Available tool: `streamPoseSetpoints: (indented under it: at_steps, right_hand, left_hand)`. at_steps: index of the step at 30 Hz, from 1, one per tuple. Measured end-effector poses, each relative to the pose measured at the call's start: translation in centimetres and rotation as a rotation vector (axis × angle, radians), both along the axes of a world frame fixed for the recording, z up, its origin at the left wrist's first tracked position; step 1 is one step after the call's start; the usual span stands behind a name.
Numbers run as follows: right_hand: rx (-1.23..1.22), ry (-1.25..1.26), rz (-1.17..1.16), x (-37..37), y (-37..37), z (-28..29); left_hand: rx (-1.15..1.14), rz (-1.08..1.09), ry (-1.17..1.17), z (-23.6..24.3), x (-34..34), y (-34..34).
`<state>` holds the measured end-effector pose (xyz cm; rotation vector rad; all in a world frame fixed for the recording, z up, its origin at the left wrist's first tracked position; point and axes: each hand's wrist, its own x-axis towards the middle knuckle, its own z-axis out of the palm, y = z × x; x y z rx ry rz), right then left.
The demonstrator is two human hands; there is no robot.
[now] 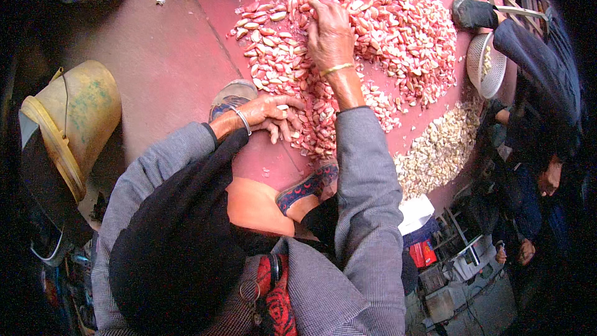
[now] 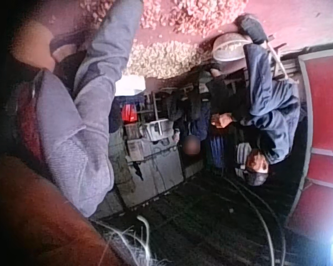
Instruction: The person sits on the floor and sorts peanuts by hand, separating red-skinned peanuts from shelled kernels. They repeatedly pick up peanuts, inspect them, and place them into separate piles on the floor.
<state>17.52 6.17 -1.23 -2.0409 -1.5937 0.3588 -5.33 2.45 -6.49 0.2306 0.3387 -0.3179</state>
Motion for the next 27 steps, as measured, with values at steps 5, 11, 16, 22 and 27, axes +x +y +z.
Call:
streamPoseSetpoints:
  at_steps: [5, 11, 16, 22, 27]
  right_hand:
    - [-0.083, -0.235, 0.043, -3.0, -0.4, -1.3]
    - [-0.188, -0.091, 0.076, -6.0, -6.1, 0.9]
    - [-0.176, 0.035, 0.061, -5.5, -7.0, 2.0]
    - [-0.103, 0.161, -0.086, -4.1, -3.8, 1.4]
    - [-0.047, -0.062, -0.085, -4.5, -1.8, 0.2]
  left_hand:
    - [0.132, -0.141, 0.004, 0.8, 0.0, 0.3]
    - [0.215, -0.158, 0.001, 1.7, 0.1, 0.7]
    - [0.183, -0.124, -0.017, 1.5, -0.1, 0.6]
    - [0.073, -0.114, -0.026, 0.6, 0.0, 0.6]
    - [0.116, -0.124, -0.026, 0.4, 0.0, 0.4]
